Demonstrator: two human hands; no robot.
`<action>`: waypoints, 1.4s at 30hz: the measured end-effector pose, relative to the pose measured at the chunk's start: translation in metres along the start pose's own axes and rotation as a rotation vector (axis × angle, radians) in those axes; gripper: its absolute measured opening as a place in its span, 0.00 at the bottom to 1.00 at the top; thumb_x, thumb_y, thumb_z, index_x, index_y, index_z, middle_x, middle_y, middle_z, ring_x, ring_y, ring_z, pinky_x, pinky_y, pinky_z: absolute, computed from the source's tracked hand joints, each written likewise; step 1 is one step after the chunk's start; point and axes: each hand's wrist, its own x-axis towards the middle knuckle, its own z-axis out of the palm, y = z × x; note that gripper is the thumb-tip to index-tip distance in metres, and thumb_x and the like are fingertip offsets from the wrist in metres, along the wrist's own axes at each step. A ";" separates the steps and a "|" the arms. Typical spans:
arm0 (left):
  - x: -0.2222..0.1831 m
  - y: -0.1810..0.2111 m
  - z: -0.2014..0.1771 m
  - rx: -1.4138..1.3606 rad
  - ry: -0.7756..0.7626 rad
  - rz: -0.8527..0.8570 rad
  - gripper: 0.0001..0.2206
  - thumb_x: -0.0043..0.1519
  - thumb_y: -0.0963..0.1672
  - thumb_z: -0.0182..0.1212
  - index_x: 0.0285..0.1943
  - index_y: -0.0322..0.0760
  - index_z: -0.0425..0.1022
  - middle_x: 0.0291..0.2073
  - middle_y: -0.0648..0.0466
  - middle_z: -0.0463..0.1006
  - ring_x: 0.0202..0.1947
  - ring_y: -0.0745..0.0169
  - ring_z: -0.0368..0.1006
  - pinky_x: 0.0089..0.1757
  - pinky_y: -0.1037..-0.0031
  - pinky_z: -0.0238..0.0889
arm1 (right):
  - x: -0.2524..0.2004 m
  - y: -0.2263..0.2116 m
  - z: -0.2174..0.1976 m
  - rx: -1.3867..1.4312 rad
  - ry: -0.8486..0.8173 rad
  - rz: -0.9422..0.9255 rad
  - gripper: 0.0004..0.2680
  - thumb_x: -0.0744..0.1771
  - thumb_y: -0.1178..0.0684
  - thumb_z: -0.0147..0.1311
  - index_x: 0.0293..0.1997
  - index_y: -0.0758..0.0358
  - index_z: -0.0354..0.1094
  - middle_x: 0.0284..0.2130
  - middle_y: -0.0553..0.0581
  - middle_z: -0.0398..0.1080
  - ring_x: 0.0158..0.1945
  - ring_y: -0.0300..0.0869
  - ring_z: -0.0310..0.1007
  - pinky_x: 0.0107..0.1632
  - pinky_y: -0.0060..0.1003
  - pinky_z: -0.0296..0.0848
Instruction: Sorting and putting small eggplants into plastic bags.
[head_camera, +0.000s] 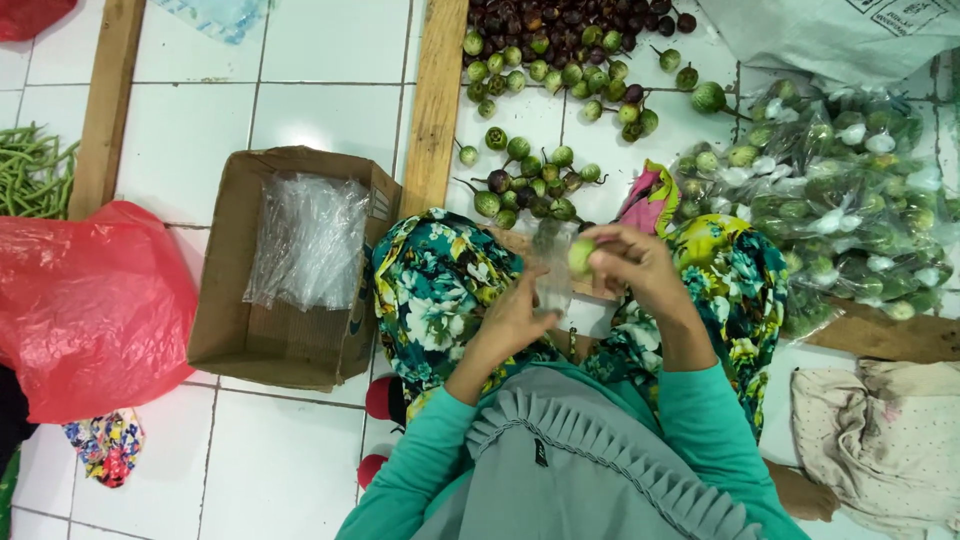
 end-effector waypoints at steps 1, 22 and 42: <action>0.004 -0.004 0.005 -0.004 0.000 0.000 0.37 0.53 0.48 0.72 0.70 0.33 0.59 0.45 0.37 0.76 0.45 0.41 0.76 0.45 0.57 0.69 | -0.002 -0.005 0.006 -0.003 0.000 0.002 0.12 0.68 0.57 0.59 0.57 0.65 0.73 0.34 0.58 0.77 0.25 0.34 0.70 0.25 0.28 0.63; 0.081 0.050 -0.059 -0.259 0.099 0.135 0.21 0.61 0.41 0.65 0.65 0.43 0.70 0.26 0.53 0.75 0.26 0.64 0.69 0.30 0.72 0.63 | -0.002 -0.094 0.039 -0.899 -0.071 -0.070 0.19 0.66 0.43 0.60 0.63 0.56 0.67 0.40 0.63 0.80 0.37 0.49 0.83 0.40 0.40 0.77; 0.083 0.025 -0.048 -0.231 0.043 0.109 0.20 0.57 0.40 0.62 0.60 0.39 0.73 0.24 0.58 0.76 0.25 0.69 0.71 0.32 0.74 0.65 | 0.007 -0.061 0.035 -1.407 -0.021 -0.251 0.14 0.69 0.46 0.55 0.61 0.52 0.68 0.25 0.65 0.74 0.31 0.62 0.76 0.35 0.56 0.72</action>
